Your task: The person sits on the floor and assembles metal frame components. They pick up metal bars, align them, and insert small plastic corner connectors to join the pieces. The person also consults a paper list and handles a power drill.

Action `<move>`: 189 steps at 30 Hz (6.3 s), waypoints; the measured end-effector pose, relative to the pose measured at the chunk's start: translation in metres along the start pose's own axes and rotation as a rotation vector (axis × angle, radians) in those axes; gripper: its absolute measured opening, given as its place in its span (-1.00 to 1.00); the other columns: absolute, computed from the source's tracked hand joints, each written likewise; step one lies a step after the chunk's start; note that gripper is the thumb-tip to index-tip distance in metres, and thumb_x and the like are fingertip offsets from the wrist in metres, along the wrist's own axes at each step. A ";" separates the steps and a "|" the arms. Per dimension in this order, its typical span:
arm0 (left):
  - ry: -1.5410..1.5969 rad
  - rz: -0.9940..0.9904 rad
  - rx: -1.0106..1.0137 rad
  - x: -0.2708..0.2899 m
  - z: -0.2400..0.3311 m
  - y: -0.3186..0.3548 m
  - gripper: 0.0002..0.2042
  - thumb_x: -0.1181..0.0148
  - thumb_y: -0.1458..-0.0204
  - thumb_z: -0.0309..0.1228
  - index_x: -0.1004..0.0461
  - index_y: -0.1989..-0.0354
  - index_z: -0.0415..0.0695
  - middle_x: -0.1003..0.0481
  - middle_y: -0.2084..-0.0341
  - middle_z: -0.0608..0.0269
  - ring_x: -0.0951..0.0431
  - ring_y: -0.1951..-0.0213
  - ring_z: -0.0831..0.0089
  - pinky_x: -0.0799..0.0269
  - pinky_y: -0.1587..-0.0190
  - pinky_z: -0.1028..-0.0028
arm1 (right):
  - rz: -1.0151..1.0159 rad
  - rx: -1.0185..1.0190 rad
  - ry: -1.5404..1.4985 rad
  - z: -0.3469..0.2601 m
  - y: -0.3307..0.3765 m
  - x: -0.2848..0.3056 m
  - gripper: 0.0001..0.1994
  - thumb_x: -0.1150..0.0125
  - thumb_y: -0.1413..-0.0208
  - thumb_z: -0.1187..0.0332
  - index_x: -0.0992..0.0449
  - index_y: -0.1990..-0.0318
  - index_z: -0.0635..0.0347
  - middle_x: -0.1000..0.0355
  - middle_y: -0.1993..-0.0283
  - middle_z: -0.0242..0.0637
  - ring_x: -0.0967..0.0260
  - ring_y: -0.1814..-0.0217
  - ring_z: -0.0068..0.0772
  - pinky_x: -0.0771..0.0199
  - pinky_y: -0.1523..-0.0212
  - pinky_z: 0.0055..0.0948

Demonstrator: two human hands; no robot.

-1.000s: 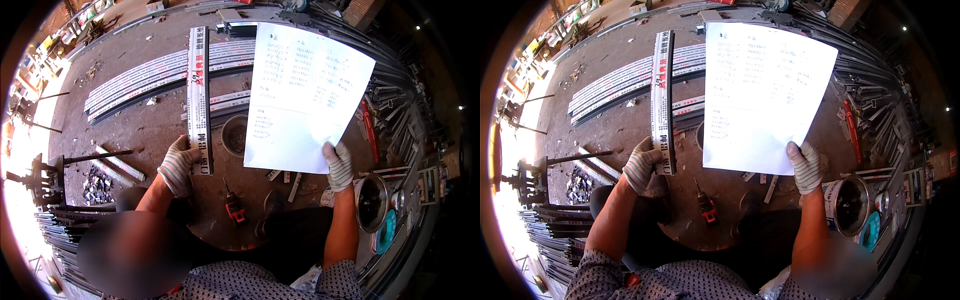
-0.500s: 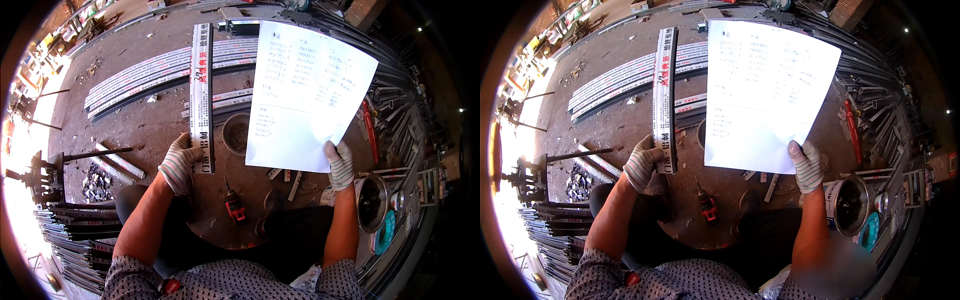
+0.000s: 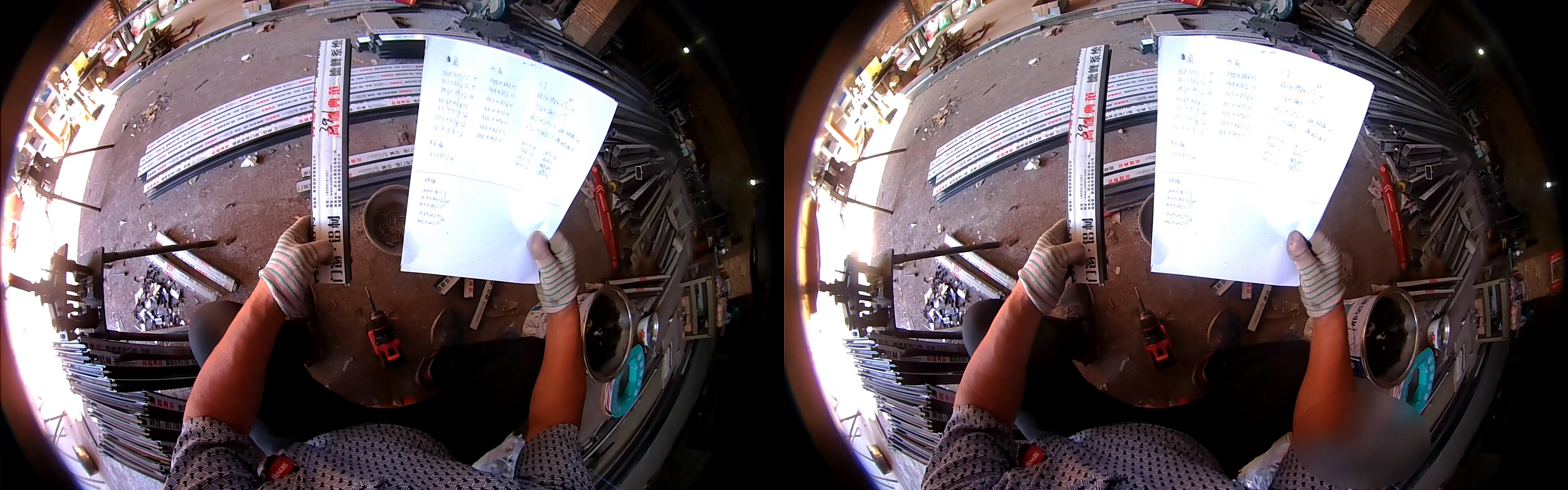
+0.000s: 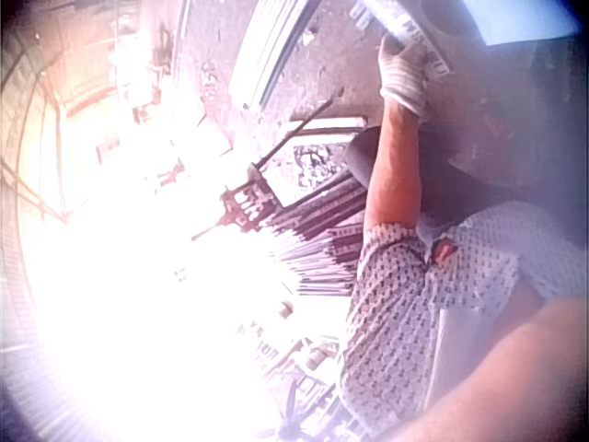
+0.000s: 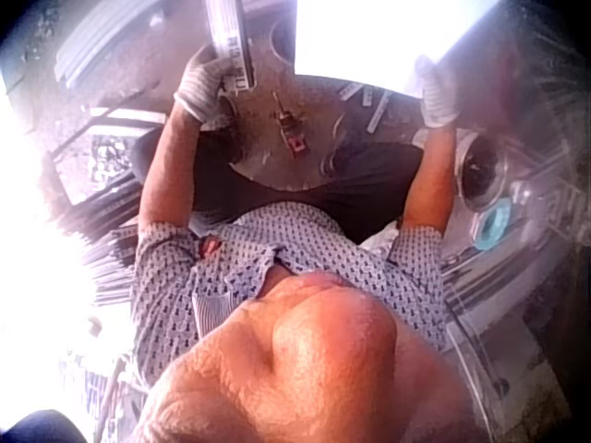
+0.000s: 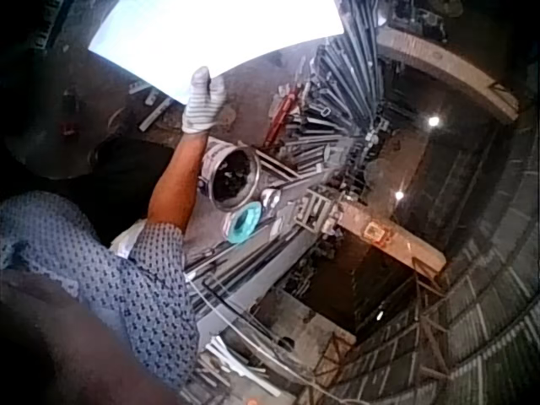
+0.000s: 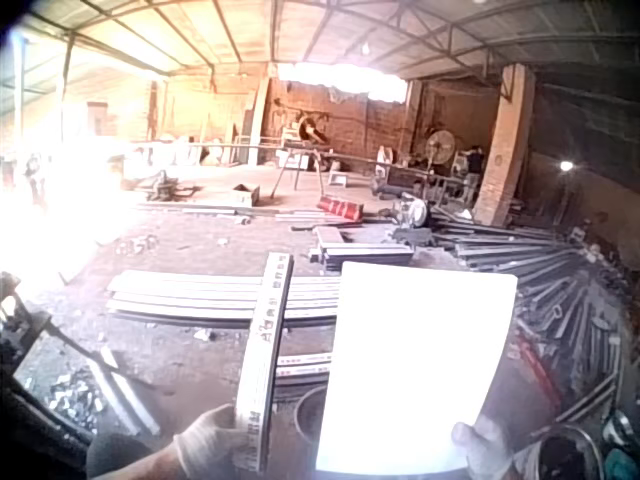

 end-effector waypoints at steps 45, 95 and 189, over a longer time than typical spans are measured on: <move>0.081 -0.025 0.009 -0.002 -0.007 -0.001 -0.57 -0.09 -0.04 -0.67 -0.36 -0.15 -0.27 -0.57 0.23 0.16 -0.67 0.30 0.37 -0.73 0.25 0.34 | 0.046 0.004 0.115 0.003 0.001 0.010 -0.66 -0.32 -0.23 0.14 -0.65 0.07 0.25 -0.55 0.20 -0.48 -0.38 0.13 -0.60 -0.40 0.03 -0.46; 0.030 -0.007 0.005 -0.005 -0.004 0.001 -0.61 -0.12 -0.03 -0.63 -0.40 -0.10 -0.27 -0.57 0.25 0.20 -0.64 0.32 0.43 -0.70 0.27 0.39 | -0.021 -0.012 0.061 0.009 0.000 0.012 -0.72 -0.30 -0.26 0.18 -0.65 0.08 0.21 -0.51 0.22 -0.55 -0.33 0.14 -0.66 -0.37 0.04 -0.51; -0.085 -0.172 -0.021 -0.026 -0.019 -0.014 -0.59 -0.01 -0.18 -0.33 -0.42 -0.15 -0.29 -0.59 0.22 0.07 -0.61 0.27 0.31 -0.56 0.16 0.37 | 1.266 -0.341 -0.404 0.177 0.319 0.371 -0.78 -0.21 -0.28 0.33 -0.43 -0.04 0.05 -0.49 0.23 -0.27 -0.37 0.53 -0.37 -0.38 0.64 -0.41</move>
Point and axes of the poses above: each hand's wrist, its own y-axis away from the middle knuckle, its own x-axis out of the back of the hand, z = x × y, the point moved 10 cm from there along -y, towards the middle knuckle
